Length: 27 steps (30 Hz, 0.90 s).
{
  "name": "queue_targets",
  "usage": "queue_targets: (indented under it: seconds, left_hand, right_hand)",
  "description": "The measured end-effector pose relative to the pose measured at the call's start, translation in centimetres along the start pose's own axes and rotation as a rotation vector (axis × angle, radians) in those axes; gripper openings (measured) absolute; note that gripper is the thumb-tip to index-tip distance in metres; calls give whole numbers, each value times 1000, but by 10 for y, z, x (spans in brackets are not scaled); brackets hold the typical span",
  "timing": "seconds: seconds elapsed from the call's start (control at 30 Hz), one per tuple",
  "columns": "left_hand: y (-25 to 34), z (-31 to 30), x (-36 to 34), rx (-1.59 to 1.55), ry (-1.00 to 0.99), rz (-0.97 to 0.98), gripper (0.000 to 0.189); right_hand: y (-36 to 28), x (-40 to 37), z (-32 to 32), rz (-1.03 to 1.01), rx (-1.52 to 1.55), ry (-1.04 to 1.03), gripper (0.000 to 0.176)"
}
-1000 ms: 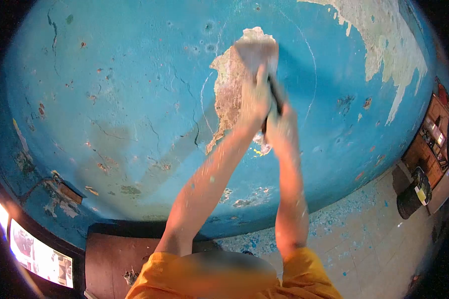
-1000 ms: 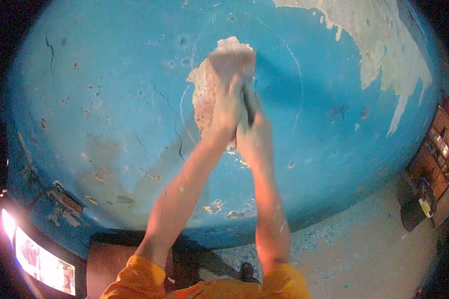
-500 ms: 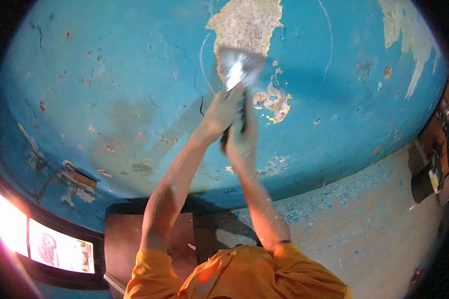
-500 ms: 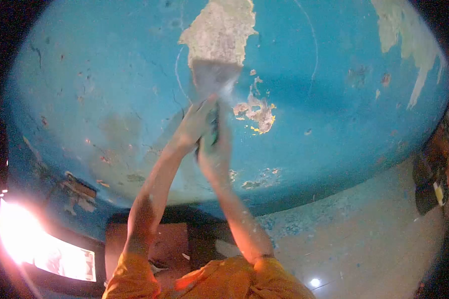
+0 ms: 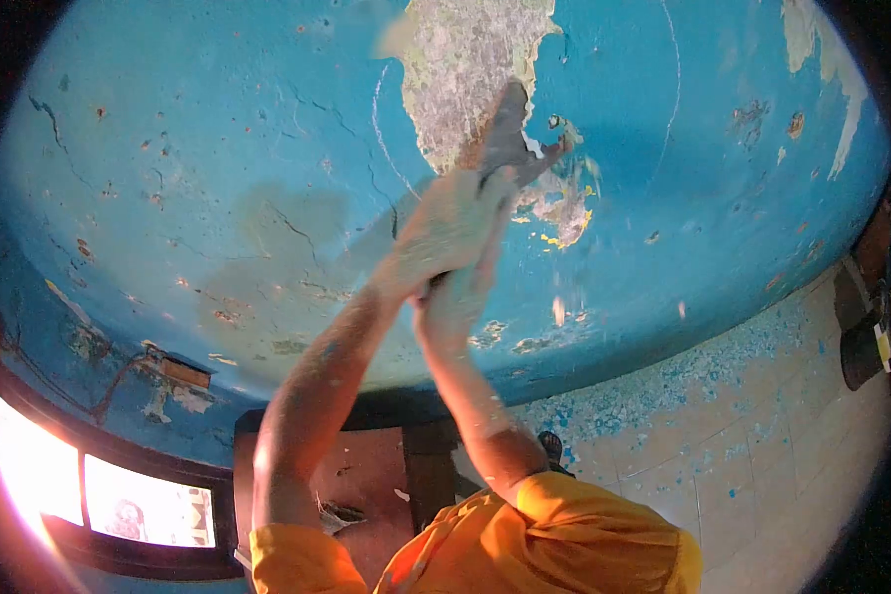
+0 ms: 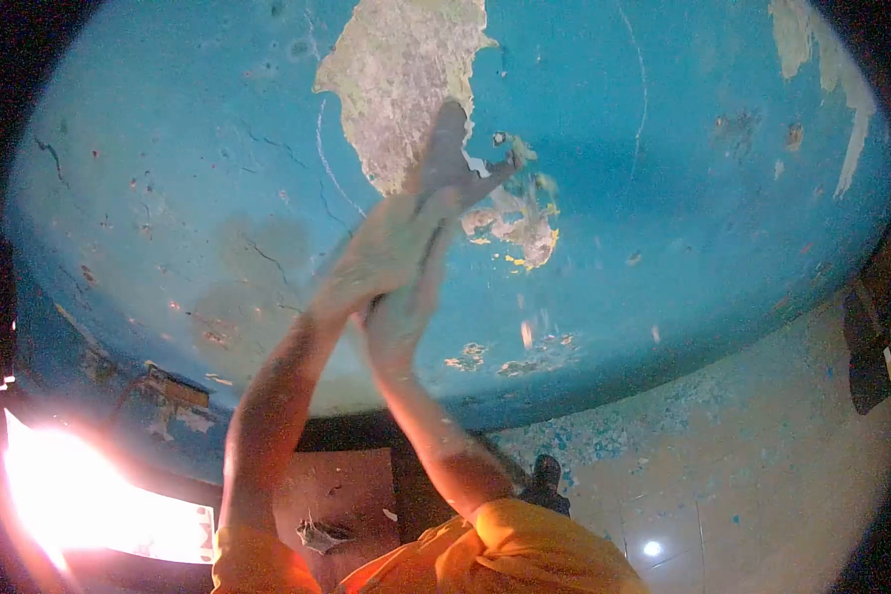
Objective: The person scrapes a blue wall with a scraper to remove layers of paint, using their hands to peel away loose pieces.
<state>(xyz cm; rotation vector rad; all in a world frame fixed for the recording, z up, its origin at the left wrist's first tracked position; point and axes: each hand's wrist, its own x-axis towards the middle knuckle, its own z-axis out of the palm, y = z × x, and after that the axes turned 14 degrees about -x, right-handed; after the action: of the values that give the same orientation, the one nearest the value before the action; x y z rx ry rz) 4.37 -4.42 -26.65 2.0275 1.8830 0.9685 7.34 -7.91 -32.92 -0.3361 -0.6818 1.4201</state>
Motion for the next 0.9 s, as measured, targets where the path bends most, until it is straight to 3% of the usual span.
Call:
queue_targets:
  seconds: [0.03,0.1,0.13,0.2,0.33,0.43,0.5,0.53,0.6,0.63,0.67,0.73,0.8,0.87,0.9]
  left_hand:
    - [-21,-7,-13,102,21,168,49]
    - [-35,-20,-45,-168,57,-60,50]
    - [-36,-17,-54,-164,44,-64,50]
    - [-35,-12,-61,-229,104,-338,43]
    - [-37,-18,-55,-377,71,-367,53]
    - [-39,-27,-59,-357,-11,-467,55]
    - [-46,-20,-54,-231,-43,-383,48]
    - [-44,-14,-48,-230,-41,-357,48]
    - [-36,2,-35,-236,75,15,37]
    - [-27,5,-14,-240,75,26,37]
    - [-14,5,18,-141,-1,34,35]
    - [13,19,39,-46,-88,45,38]
    - [43,28,47,-54,270,-39,41]
    - [29,44,96,-188,371,665,48]
    - [78,31,93,-255,332,364,50]
  right_hand:
    - [17,-9,7,-19,-15,32,58]
    - [12,-46,12,159,-71,-126,59]
    - [16,-54,6,164,-66,-113,59]
    - [30,-57,-5,288,4,-212,64]
    - [48,-57,-1,109,-167,-159,65]
    - [61,-62,1,261,68,-181,67]
    - [75,-50,-6,-81,-312,-161,64]
    - [71,-40,-5,-108,-311,-162,64]
    - [59,-20,-4,-245,-209,8,65]
    - [52,9,-15,-588,-745,157,54]
    - [28,27,-21,-596,-747,165,54]
    - [-28,45,-31,43,-212,-107,41]
    - [-38,67,-49,-55,-344,-93,32]
    - [-70,88,-64,-105,-555,-131,32]
    - [-100,103,-58,-85,-635,-188,37]
